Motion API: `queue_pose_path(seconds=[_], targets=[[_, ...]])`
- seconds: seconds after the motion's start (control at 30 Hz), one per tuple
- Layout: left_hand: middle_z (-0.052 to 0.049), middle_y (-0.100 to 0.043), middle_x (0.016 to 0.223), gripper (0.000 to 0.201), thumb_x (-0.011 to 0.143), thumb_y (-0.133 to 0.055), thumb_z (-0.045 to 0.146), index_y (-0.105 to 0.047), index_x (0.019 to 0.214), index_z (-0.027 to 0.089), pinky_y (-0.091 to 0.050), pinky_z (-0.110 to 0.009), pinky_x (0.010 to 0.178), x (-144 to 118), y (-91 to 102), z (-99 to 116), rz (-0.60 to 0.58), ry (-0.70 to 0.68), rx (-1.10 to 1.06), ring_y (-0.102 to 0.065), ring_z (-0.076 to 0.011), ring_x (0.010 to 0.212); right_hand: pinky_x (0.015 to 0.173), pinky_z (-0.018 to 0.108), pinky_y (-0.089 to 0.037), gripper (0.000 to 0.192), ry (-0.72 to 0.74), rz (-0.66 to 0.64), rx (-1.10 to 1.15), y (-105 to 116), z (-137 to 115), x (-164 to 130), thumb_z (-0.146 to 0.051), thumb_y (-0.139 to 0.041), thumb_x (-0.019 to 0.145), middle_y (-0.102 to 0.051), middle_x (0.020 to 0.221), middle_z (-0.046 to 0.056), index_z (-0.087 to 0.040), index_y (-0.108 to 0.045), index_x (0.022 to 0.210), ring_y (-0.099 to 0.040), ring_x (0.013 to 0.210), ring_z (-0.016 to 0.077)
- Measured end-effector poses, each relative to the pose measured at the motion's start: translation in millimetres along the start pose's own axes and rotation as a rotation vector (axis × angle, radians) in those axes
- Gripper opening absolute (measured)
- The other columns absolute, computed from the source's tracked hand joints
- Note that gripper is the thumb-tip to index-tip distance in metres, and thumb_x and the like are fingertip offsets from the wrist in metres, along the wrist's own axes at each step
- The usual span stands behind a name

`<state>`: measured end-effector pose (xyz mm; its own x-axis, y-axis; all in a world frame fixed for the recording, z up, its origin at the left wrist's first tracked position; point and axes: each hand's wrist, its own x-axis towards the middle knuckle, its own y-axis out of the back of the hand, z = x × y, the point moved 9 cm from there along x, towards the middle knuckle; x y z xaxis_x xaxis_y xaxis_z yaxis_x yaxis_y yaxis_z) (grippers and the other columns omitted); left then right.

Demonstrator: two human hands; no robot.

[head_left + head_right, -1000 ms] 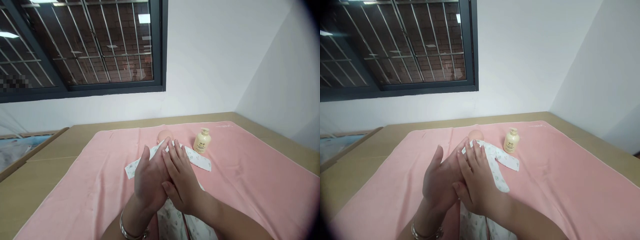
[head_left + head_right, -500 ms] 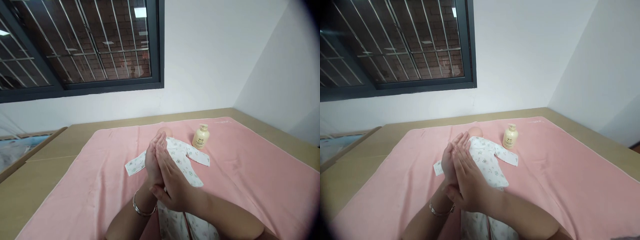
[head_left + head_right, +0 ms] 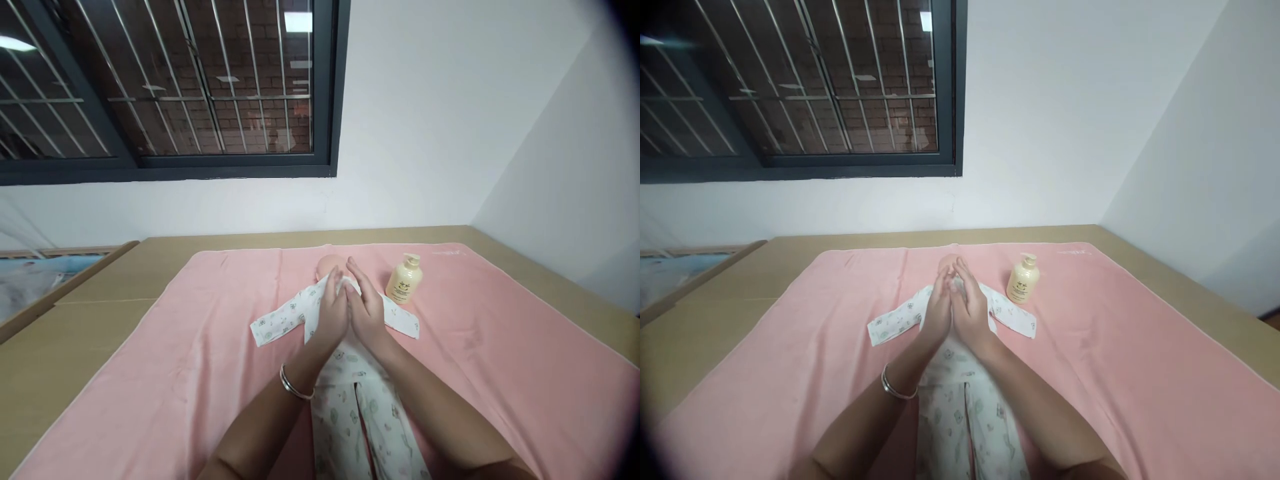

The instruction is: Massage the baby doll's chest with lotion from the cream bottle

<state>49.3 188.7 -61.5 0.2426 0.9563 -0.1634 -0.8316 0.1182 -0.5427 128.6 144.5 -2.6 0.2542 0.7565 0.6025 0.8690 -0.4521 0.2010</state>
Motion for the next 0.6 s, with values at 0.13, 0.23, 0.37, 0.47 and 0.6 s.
queue_pose_path(seconds=[0.13,0.23,0.37,0.47,0.6], targets=[[-0.011,-0.058,0.127,0.031,0.085,-0.052,0.028,-0.059,0.114,0.017,-0.033,-0.038,0.107,32.9,41.8,29.3,0.212,-0.492,0.487,-0.05,-0.0236,0.122,0.104,0.044,-0.04,0.041,0.073,-0.233,-0.128,-35.3,48.3,13.5,-0.019,-0.04,0.089,-0.06,0.127,0.007,-0.022,-0.057,0.126,-0.054,0.119,0.0208],[-0.01,-0.067,0.105,0.025,0.086,-0.046,0.029,-0.062,0.1,0.016,-0.045,-0.037,0.092,54.1,64.7,12.3,0.273,-0.498,0.519,-0.061,-0.022,0.1,0.111,0.048,-0.03,0.045,0.305,-0.461,-0.249,-60.5,58.9,6.4,-0.011,-0.042,0.082,-0.061,0.125,0.004,-0.025,-0.063,0.119,-0.053,0.12,0.0194],[-0.005,-0.068,0.096,0.024,0.089,-0.043,0.034,-0.063,0.092,0.02,-0.046,-0.034,0.087,55.4,66.9,1.1,0.265,-0.587,0.625,-0.061,-0.0195,0.094,0.113,0.048,-0.024,0.039,0.234,-0.543,-0.423,-57.8,84.9,5.0,-0.019,-0.044,0.088,-0.053,0.136,0.007,-0.022,-0.061,0.122,-0.043,0.13,0.0208],[-0.005,-0.067,0.096,0.026,0.091,-0.04,0.034,-0.062,0.091,0.02,-0.045,-0.033,0.087,52.9,66.2,-0.5,0.284,-0.608,0.701,-0.061,-0.0188,0.094,0.112,0.047,-0.026,0.043,0.119,-0.51,-0.57,-44.7,96.3,-0.5,-0.033,-0.039,0.094,-0.041,0.144,0.012,-0.015,-0.054,0.13,-0.034,0.136,0.0238],[-0.005,-0.068,0.092,0.027,0.091,-0.038,0.031,-0.062,0.086,0.02,-0.044,-0.032,0.085,52.8,67.3,2.7,0.327,-0.633,0.77,-0.06,-0.0184,0.091,0.115,0.05,-0.013,0.051,0.14,-0.546,-0.77,-44.0,87.3,-15.0,-0.034,-0.034,0.096,-0.035,0.146,0.017,-0.008,-0.042,0.139,-0.024,0.14,0.0272]])
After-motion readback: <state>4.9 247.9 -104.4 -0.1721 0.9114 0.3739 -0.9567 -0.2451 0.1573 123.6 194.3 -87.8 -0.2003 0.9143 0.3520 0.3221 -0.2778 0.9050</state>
